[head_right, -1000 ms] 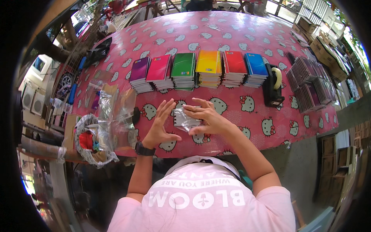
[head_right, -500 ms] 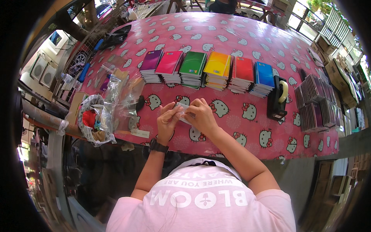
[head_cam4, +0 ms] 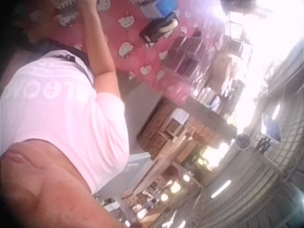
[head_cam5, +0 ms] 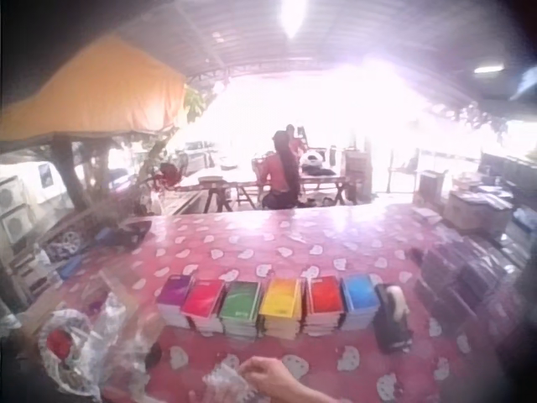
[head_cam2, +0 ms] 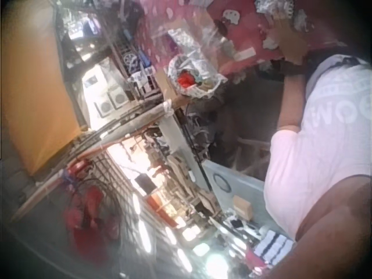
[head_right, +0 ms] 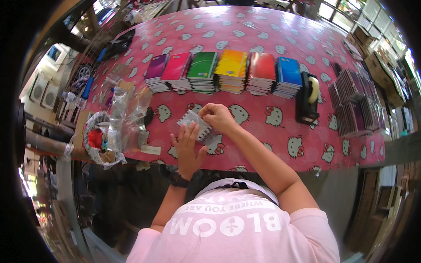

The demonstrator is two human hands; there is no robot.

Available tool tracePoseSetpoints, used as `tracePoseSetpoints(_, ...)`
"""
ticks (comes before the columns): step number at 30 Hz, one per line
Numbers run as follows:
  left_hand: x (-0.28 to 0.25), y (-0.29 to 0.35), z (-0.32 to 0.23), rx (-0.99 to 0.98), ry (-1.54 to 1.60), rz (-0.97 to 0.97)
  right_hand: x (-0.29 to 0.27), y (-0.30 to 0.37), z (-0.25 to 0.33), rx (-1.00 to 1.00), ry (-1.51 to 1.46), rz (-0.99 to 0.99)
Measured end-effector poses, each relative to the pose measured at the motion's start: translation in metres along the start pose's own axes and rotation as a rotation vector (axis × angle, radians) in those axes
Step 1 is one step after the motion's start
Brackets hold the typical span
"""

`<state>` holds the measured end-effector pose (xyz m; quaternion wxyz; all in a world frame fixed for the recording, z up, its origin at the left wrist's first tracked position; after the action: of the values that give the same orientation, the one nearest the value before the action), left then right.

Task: The person repeatedly picks up small spiral-bound notebooks from stacks on a pink Hello Kitty table, places them into clear plastic bags, and seals them with tape. The person handles notebooks of various colors one at a time, folding the bag edges and applying tape to close each package.

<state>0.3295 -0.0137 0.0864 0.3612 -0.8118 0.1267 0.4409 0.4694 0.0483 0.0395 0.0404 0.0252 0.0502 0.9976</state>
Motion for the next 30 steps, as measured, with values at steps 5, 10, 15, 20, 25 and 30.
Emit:
tracePoseSetpoints(5, -0.005, -0.005, 0.006, -0.004, -0.058, 0.027, -0.158, 0.076, 0.037, -0.183, 0.124, -0.512)
tracePoseSetpoints(10, 0.005, -0.008, 0.001, -0.024, -0.073, 0.036, -0.362, 0.193, 0.018, -0.025, 1.129, -1.417)
tracePoseSetpoints(15, 0.005, -0.010, 0.003, -0.045, -0.047, 0.047, -0.404, 0.181, -0.031, 0.161, 0.562, -1.141)
tracePoseSetpoints(20, 0.008, -0.008, 0.006, -0.073, -0.062, 0.080, -0.333, 0.219, 0.029, -0.544, 0.891, -1.125)
tracePoseSetpoints(25, 0.002, -0.005, 0.008, -0.096, -0.027, 0.054, -0.322, 0.205, -0.096, 0.087, -0.357, -0.911)
tracePoseSetpoints(30, 0.005, -0.011, 0.008, -0.090, -0.024, 0.103, -0.167, 0.088, -0.055, 0.315, -0.316, -0.224)
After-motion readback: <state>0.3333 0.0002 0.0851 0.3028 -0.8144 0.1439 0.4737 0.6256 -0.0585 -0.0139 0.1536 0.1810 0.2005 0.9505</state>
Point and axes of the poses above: each hand's wrist, its own y-axis away from the middle knuckle, its own x-axis out of the palm, z = x × y, the point moved 10 cm from there along -y, towards the middle knuckle, and after that the axes turned 3 degrees about -z, right-handed, at the moved point
